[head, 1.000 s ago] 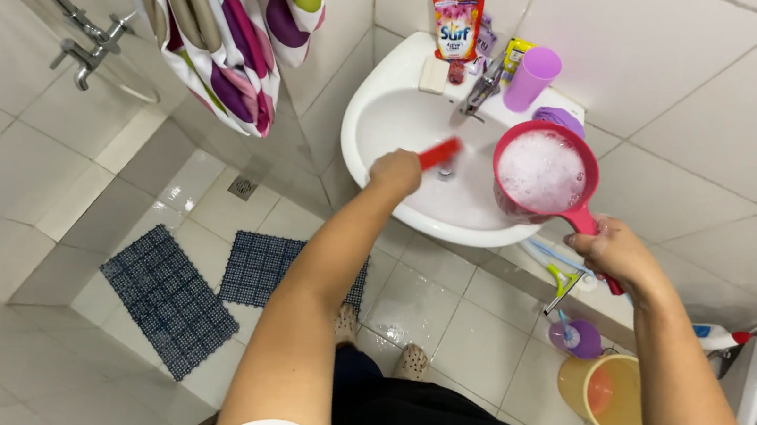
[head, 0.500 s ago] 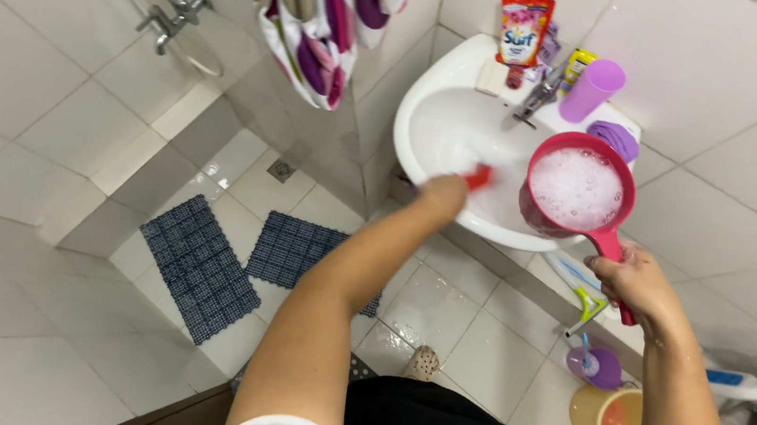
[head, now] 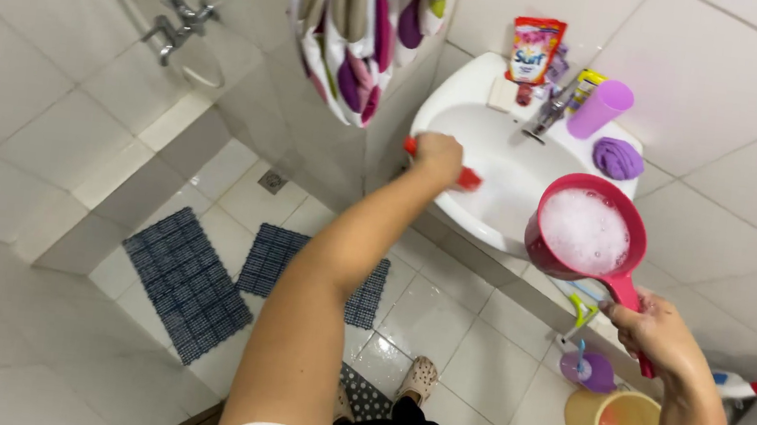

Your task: Cleaning the bathroom tiles and sink area using a brush and water.

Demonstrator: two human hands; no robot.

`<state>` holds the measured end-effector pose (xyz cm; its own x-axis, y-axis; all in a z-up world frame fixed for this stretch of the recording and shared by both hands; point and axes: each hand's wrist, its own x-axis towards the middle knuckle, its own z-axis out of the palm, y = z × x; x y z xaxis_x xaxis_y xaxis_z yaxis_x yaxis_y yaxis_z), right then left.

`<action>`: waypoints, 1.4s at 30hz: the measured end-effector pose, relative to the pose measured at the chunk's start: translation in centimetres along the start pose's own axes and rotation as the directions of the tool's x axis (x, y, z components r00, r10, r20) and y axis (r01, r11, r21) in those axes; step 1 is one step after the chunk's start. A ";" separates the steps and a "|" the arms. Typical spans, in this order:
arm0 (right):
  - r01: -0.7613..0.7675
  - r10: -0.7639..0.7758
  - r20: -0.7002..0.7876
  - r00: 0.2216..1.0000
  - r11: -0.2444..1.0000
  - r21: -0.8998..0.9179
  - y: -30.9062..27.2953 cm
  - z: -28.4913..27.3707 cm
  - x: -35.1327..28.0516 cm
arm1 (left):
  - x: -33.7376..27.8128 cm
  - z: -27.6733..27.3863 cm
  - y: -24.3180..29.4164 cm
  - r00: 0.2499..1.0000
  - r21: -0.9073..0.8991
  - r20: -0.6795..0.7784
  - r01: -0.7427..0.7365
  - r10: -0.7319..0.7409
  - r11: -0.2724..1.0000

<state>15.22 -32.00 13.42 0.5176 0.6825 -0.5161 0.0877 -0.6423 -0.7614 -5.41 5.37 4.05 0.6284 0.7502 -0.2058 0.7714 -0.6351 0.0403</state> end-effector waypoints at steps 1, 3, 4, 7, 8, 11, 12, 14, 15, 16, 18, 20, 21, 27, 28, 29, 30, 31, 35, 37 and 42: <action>0.019 -0.020 -0.003 1.000 1.000 -0.022 0.8 -0.8 -0.4 | 1.3 0.7 -0.9 1.000 0.064 -0.023 0.022 -0.021 0.998; 0.027 -0.028 -0.022 0.999 0.999 -0.038 1.9 -2.1 -1.5 | 3.9 2.7 -2.2 0.999 0.126 -0.046 0.025 -0.019 0.992; -0.009 0.008 -0.032 0.999 1.000 -0.022 2.1 -2.6 -2.3 | 5.2 3.9 -2.8 0.991 0.092 -0.115 0.079 -0.068 0.993; -0.070 0.069 -0.096 0.993 0.997 -0.012 1.9 -4.7 -3.0 | 7.9 5.2 -1.1 0.969 0.147 -0.245 -0.001 0.038 0.989; -0.105 0.101 -0.126 0.987 0.994 -0.024 2.0 -5.2 -3.2 | 8.1 5.7 0.0 0.944 0.247 -0.279 -0.109 0.178 0.963; -0.068 0.071 -0.087 0.994 0.997 0.041 1.2 -6.4 -3.2 | 7.3 7.5 6.8 0.736 0.222 -0.437 -0.468 0.516 0.855; -0.064 0.068 -0.091 0.994 0.997 0.050 1.5 -7.1 -2.5 | 7.5 6.7 6.6 0.732 0.231 -0.437 -0.471 0.523 0.851; -0.108 0.107 -0.113 0.988 0.994 -0.006 2.4 -8.1 -1.7 | 7.0 5.4 5.9 0.705 0.119 -0.372 -0.609 0.604 0.784; -0.122 0.120 -0.109 0.987 0.993 -0.007 3.4 -8.6 -1.2 | 7.5 6.3 4.4 0.709 0.110 -0.363 -0.612 0.605 0.783; -0.122 0.122 -0.090 0.988 0.992 0.010 4.4 -9.0 -0.8 | 7.9 7.3 2.8 0.838 0.130 -0.253 -0.465 0.483 0.876; -0.090 0.091 -0.073 0.993 0.996 0.015 4.1 -9.8 0.5 | 9.0 6.3 -0.1 0.933 0.178 -0.173 -0.287 0.317 0.941; -0.088 0.093 -0.074 0.993 0.993 0.075 3.1 -9.5 0.7 | 9.0 4.2 -2.6 0.994 -0.003 -0.109 0.028 -0.029 1.000; -0.094 0.099 -0.071 0.993 0.993 0.074 2.6 -9.6 0.7 | 9.5 5.4 -1.9 0.994 -0.003 -0.103 0.029 -0.029 1.000; -0.081 0.085 -0.068 0.994 0.995 0.059 2.9 -10.1 2.9 | 7.9 8.2 5.3 0.988 -0.097 0.144 -0.044 0.058 0.994; -0.074 0.075 -0.079 0.994 0.997 0.014 1.9 -9.9 2.8 | 7.1 6.0 5.6 0.970 -0.088 0.214 -0.095 0.112 0.992; -0.079 0.076 -0.076 0.994 0.996 -0.040 1.1 -9.8 2.3 | 5.2 4.5 5.9 0.942 -0.092 0.298 -0.135 0.157 0.987; -0.092 0.089 -0.068 0.994 0.995 -0.044 1.2 -9.7 2.2 | 5.5 5.1 4.3 0.938 -0.097 0.312 -0.131 0.155 0.987; -0.083 0.081 -0.069 0.994 0.996 -0.024 1.0 -9.6 2.5 | 6.5 5.1 2.4 0.947 -0.027 0.304 -0.099 0.102 0.995; -0.078 0.076 -0.069 0.995 0.997 -0.028 -0.4 -8.7 2.2 | 6.5 4.0 -0.3 0.993 0.042 0.071 0.093 -0.096 0.995; -0.049 0.049 -0.021 0.999 0.999 -0.013 2.0 -9.0 3.4 | 6.4 9.7 3.0 0.994 -0.013 0.094 0.056 -0.055 0.998; -0.028 0.026 0.060 0.998 0.999 0.026 2.7 -8.3 4.3 | 1.9 6.6 8.9 0.959 -0.197 0.277 0.001 0.055 0.980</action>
<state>24.71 -33.68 12.39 0.4677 0.6853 -0.5583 0.0514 -0.6517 -0.7568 2.02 -0.10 -2.41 0.6173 0.6338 -0.4660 0.7766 -0.5857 0.2321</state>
